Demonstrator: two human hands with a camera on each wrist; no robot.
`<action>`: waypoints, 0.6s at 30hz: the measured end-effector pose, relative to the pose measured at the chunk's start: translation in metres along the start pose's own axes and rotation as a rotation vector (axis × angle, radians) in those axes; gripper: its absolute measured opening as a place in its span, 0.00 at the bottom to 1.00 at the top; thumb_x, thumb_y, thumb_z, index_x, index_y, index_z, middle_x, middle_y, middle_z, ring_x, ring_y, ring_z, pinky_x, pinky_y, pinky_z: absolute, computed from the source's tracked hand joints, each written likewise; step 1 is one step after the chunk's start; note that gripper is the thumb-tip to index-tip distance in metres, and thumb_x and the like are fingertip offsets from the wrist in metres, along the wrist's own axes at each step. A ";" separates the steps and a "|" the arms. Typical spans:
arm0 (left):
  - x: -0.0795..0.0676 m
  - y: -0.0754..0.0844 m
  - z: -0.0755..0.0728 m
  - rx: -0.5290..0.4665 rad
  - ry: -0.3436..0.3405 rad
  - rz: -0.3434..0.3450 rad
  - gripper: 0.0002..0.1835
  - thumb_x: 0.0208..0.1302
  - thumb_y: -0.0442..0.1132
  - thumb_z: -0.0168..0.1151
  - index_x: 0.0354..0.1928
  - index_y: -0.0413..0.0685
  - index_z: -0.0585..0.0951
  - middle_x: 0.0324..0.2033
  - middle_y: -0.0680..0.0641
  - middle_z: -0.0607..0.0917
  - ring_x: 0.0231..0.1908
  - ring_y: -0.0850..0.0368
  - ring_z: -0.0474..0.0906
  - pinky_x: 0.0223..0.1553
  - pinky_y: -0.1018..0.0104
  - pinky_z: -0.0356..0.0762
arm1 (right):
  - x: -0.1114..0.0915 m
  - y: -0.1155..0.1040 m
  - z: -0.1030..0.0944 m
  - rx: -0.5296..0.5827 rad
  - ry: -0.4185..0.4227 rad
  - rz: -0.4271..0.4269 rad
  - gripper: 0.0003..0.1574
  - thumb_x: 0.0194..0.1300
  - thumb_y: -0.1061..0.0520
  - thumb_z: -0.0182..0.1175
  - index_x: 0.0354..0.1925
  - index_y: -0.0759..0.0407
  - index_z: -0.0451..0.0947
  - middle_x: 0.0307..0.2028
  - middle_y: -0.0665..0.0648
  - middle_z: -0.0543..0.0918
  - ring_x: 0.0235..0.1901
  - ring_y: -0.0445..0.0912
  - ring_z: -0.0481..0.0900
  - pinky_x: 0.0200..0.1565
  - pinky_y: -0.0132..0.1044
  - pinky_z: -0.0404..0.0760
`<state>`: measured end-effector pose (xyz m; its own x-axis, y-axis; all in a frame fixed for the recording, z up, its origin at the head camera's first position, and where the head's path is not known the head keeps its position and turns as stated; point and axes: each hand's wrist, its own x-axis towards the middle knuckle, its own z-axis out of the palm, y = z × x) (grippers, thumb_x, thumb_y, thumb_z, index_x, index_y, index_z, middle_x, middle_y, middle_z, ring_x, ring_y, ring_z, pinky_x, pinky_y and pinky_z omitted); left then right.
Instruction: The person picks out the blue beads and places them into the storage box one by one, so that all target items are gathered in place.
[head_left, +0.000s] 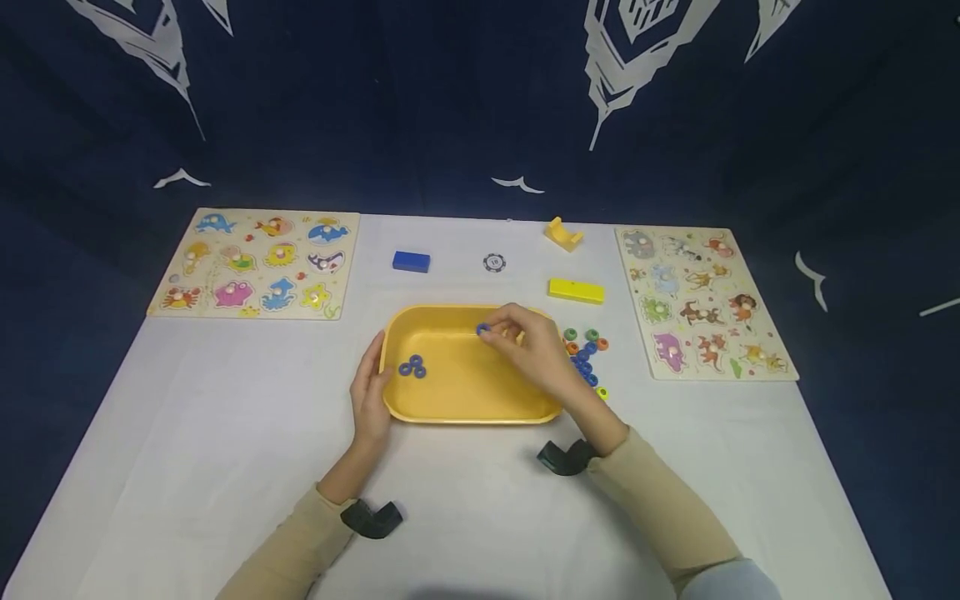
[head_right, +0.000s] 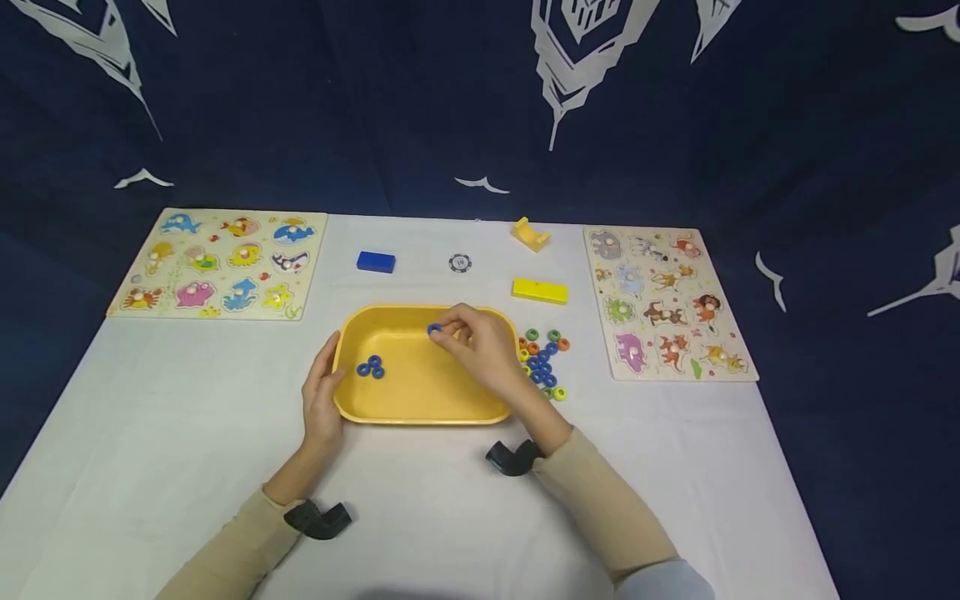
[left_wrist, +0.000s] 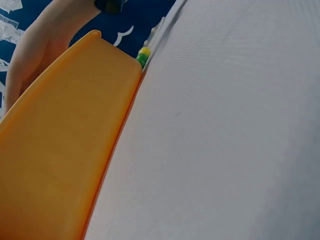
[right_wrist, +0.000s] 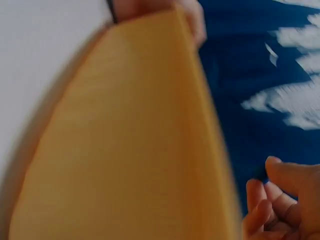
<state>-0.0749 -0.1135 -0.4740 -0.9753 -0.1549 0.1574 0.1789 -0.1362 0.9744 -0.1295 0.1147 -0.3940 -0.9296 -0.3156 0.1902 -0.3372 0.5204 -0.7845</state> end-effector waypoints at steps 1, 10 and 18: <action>0.000 0.002 0.000 0.006 -0.001 -0.001 0.28 0.61 0.25 0.34 0.65 0.43 0.57 0.65 0.48 0.59 0.66 0.60 0.51 0.65 0.72 0.53 | 0.005 -0.003 0.009 -0.012 -0.033 0.014 0.10 0.56 0.48 0.60 0.35 0.51 0.76 0.27 0.47 0.79 0.24 0.40 0.72 0.23 0.29 0.73; -0.004 0.020 0.007 0.034 0.005 -0.011 0.28 0.59 0.25 0.34 0.65 0.38 0.56 0.65 0.44 0.58 0.66 0.56 0.50 0.65 0.72 0.53 | 0.024 -0.011 0.066 -0.259 -0.256 0.077 0.09 0.54 0.49 0.61 0.33 0.50 0.77 0.24 0.44 0.78 0.24 0.38 0.74 0.24 0.28 0.73; -0.004 0.021 0.008 0.039 0.011 -0.022 0.28 0.60 0.25 0.34 0.65 0.39 0.56 0.65 0.45 0.58 0.66 0.57 0.50 0.64 0.74 0.53 | 0.028 -0.002 0.081 -0.248 -0.286 0.094 0.10 0.53 0.53 0.62 0.35 0.54 0.78 0.22 0.46 0.77 0.23 0.39 0.73 0.24 0.27 0.73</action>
<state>-0.0677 -0.1082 -0.4529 -0.9774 -0.1631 0.1346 0.1522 -0.1011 0.9832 -0.1429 0.0406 -0.4350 -0.8912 -0.4474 -0.0751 -0.3107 0.7224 -0.6177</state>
